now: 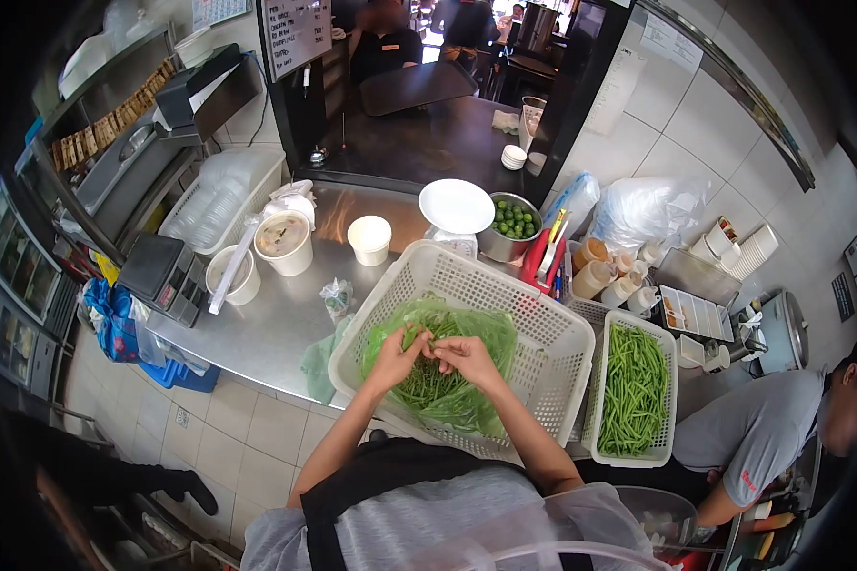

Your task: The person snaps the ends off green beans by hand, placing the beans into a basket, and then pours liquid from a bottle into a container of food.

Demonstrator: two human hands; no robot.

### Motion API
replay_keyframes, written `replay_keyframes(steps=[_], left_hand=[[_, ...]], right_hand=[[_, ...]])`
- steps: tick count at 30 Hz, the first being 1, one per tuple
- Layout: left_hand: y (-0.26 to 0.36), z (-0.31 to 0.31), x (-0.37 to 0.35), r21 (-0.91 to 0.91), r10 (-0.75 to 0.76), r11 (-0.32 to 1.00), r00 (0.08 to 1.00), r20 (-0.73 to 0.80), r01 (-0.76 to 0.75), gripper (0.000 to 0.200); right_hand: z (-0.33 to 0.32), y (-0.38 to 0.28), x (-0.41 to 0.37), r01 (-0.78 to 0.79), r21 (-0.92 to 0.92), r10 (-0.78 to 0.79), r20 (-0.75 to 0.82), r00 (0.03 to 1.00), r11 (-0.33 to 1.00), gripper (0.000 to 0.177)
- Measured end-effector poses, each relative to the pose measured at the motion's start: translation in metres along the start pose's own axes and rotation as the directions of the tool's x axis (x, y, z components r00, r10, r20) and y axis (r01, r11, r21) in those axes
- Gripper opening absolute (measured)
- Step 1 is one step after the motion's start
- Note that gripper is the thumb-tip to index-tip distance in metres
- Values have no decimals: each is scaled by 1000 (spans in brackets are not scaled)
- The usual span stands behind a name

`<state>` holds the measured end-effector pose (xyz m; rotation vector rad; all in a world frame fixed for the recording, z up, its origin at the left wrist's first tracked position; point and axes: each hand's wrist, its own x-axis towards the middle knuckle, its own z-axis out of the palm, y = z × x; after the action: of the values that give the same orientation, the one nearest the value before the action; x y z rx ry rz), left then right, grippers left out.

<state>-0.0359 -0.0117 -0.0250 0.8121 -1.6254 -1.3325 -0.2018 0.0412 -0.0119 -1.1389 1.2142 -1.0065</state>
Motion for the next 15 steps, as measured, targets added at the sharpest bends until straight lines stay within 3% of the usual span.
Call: replay_keyframes(steps=[3, 4, 7, 9, 10, 13, 15], left_hand=[[23, -7, -2, -112, -227, 967, 974, 16, 228, 17], [24, -8, -3, -122, -238, 964, 971, 17, 238, 18], [29, -9, -3, -219, -292, 929, 955, 58, 297, 17], [36, -11, -1, -364, -346, 854, 929, 134, 371, 17], [37, -12, -1, -429, -362, 816, 921, 144, 388, 17], [40, -17, -1, -559, -388, 725, 909, 152, 403, 18], [41, -21, 0, -577, -380, 725, 917, 121, 377, 18]], right_hand=[[-2, -1, -2, 6, -67, -10, -56, 998, 998, 12], [-2, -2, -3, 10, -90, -16, -75, 997, 996, 10], [-7, -4, -3, 103, -489, -178, -108, 978, 866, 10], [-6, -4, -1, 200, -146, -219, -129, 967, 969, 9], [-4, -6, 0, 243, 35, -236, -144, 961, 969, 9], [0, -21, -3, 324, 336, -275, -185, 943, 884, 13], [-10, -21, -1, 268, 261, -225, -183, 957, 928, 15]])
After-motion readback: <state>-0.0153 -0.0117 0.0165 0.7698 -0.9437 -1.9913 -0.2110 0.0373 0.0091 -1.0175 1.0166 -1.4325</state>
